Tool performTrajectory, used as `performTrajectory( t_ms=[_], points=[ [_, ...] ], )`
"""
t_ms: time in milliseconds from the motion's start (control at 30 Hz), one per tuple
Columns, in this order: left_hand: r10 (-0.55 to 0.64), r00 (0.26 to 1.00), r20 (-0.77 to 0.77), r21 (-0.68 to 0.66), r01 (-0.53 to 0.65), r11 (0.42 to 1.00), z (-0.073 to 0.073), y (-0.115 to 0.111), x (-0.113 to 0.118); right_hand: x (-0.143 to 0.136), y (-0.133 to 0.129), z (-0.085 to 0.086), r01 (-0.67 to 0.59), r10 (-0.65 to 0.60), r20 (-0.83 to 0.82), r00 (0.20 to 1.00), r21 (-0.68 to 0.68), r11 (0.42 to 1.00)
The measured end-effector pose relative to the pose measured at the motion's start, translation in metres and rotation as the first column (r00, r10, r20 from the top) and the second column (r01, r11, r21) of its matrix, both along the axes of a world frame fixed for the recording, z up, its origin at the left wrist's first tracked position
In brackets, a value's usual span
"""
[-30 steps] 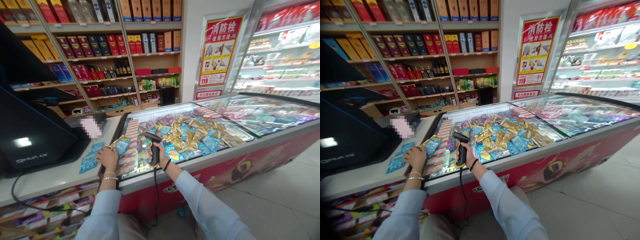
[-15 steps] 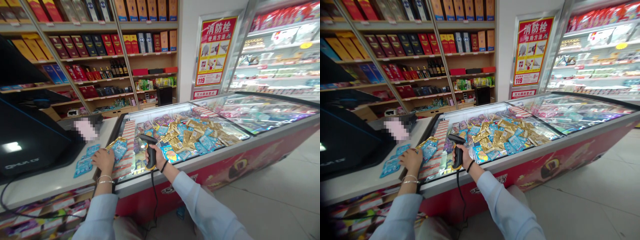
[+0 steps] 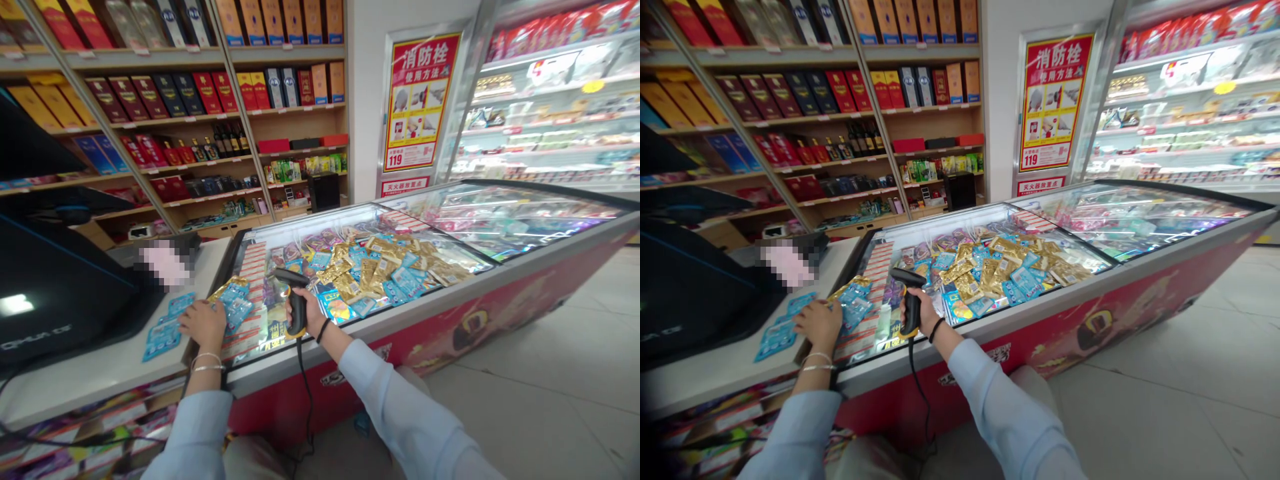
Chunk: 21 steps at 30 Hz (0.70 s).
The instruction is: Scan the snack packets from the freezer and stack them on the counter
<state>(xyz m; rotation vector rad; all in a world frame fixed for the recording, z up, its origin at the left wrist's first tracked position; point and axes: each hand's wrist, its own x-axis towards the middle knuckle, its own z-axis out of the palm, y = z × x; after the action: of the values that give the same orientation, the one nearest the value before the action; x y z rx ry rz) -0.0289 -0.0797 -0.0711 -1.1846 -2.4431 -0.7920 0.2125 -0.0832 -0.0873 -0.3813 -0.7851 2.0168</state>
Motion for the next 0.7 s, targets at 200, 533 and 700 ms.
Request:
performTrajectory(
  t_ms=[200, 533, 700],
  points=[
    [0.001, 0.999, 0.045, 0.018, -0.002, 1.000, 0.005, -0.002, 0.003, 0.000, 0.000, -0.001, 0.017, -0.017, 0.024, 1.000, 0.015, 1.000],
    [-0.157, 0.987, 0.044, 0.128, 0.151, 0.980, 0.028, 0.008, 0.043, 0.023, 0.004, 0.003, 0.191, -0.190, -0.024, 0.982, 0.073, 0.979],
    [-0.315, 0.949, -0.013, 0.187, 0.312, 0.932, 0.052, 0.021, 0.107, 0.074, 0.008, 0.022, 0.317, -0.310, -0.073, 0.948, 0.101, 0.943]
  ],
)
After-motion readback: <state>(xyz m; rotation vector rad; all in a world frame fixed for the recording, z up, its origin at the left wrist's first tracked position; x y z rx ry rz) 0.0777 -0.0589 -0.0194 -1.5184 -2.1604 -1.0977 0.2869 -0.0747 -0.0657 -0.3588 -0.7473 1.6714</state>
